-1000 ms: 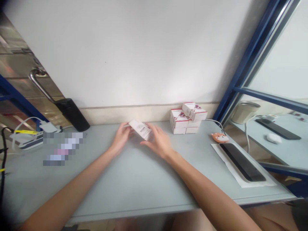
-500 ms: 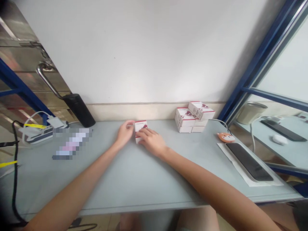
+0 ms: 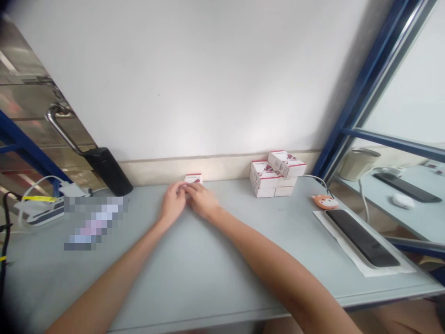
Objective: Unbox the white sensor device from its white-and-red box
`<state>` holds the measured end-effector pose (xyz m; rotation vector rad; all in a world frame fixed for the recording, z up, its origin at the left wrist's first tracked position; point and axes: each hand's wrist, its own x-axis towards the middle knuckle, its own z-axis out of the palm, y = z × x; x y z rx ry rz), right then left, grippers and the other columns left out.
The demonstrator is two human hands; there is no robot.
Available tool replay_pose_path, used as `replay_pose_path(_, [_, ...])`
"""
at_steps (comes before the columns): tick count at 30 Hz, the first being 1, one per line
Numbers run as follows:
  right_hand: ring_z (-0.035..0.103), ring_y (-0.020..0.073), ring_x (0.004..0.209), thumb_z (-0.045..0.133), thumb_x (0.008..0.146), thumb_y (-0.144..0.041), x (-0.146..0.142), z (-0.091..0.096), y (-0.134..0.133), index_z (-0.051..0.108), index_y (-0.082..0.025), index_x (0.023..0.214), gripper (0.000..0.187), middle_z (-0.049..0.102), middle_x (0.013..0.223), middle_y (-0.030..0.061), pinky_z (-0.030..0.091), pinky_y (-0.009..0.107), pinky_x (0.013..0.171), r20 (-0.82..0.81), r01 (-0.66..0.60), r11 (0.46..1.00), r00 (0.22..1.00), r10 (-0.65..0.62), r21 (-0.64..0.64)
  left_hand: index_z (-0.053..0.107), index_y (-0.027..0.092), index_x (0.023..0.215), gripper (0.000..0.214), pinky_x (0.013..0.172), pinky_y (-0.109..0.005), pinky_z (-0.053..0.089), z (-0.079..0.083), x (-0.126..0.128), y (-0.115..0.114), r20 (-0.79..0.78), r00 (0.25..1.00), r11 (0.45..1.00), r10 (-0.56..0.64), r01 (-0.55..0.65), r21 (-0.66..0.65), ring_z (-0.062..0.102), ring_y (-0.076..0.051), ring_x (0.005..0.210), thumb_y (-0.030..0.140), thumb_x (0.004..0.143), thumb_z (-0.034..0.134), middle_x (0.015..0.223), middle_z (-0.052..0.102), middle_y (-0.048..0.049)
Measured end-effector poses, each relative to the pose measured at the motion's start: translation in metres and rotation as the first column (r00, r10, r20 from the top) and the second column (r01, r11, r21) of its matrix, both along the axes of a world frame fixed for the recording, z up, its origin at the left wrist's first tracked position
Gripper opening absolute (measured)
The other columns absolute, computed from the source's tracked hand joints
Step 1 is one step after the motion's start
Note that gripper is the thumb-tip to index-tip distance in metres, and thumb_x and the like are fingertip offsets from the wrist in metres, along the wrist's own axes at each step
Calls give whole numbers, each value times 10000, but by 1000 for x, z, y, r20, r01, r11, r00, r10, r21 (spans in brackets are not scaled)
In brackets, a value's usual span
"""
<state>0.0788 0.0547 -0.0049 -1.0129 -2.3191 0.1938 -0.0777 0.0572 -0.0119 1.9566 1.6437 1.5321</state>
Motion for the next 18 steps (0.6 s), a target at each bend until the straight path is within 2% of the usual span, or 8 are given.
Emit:
replay_pose_path(2, [563, 211, 1394, 622, 1000, -241, 21, 8, -2, 520, -276, 1517, 528, 570, 1551, 70, 531, 350, 1095, -6, -72, 997, 997, 72, 0, 720, 221, 1072, 284, 1065, -472, 508, 0, 1, -2, -42, 999, 1000, -9, 10, 15, 653, -292, 1105, 179, 915, 487, 1121, 695, -111])
replay_pose_path(4, [574, 227, 1379, 603, 1010, -267, 52, 19, -4, 500, -276, 1537, 537, 562, 1539, 97, 508, 390, 1124, -31, -74, 997, 997, 75, 34, 729, 227, 1059, 292, 1045, -481, 515, 1, 3, -4, -86, 996, 999, -21, 23, 23, 649, -298, 1089, 175, 910, 484, 1124, 682, -110])
replay_pose_path(7, [554, 302, 1370, 562, 1008, -259, 113, 38, -9, 598, -232, 1441, 435, 568, 1482, 152, 472, 486, 1146, -88, 173, 966, 983, -159, 194, 744, 243, 1023, 283, 1061, -508, 492, 2, 4, -8, -144, 990, 999, -8, 14, 36, 628, -310, 1107, 180, 911, 492, 1154, 664, -109])
replay_pose_path(9, [568, 309, 1319, 522, 1020, -262, 159, 48, -10, 634, -224, 1386, 386, 575, 1431, 166, 465, 499, 1134, -176, 378, 880, 924, -340, 286, 748, 246, 1018, 285, 1069, -530, 476, 4, 7, -12, -179, 984, 999, 2, 6, 43, 610, -326, 1138, 181, 916, 490, 1178, 658, -114])
replay_pose_path(11, [510, 350, 1371, 542, 1009, -311, 202, 53, -11, 638, -219, 1371, 385, 544, 1436, 188, 419, 544, 1154, -265, 600, 724, 800, -538, 341, 748, 248, 1016, 288, 1075, -542, 465, 8, 12, -16, -213, 977, 999, -2, 13, 49, 597, -338, 1171, 176, 920, 487, 1193, 660, -115])
replay_pose_path(13, [382, 423, 1475, 615, 966, -430, 238, 51, -10, 590, -207, 1433, 519, 483, 1487, 219, 354, 614, 1173, -273, 743, 573, 664, -696, 347, 748, 256, 1000, 277, 1091, -534, 456, 12, 20, -22, -257, 966, 997, -27, 45, 65, 595, -334, 1201, 168, 920, 497, 1192, 665, -106])
replay_pose_path(14, [395, 444, 1459, 641, 940, -485, 252, 48, -10, 579, -199, 1448, 586, 479, 1479, 232, 365, 625, 1152, -261, 786, 529, 610, -748, 320, 747, 261, 992, 269, 1100, -522, 456, 13, 24, -26, -284, 958, 994, -48, 74, 82, 596, -326, 1215, 162, 919, 507, 1193, 668, -101])
replay_pose_path(18, [635, 397, 1157, 649, 907, -579, 276, 40, -10, 593, -226, 1477, 673, 579, 1328, 208, 498, 543, 987, -209, 843, 525, 537, -817, 115, 747, 270, 964, 258, 1104, -493, 475, 16, 43, -38, -391, 909, 959, -145, 227, 172, 594, -310, 1281, 134, 915, 534, 1200, 681, -92])
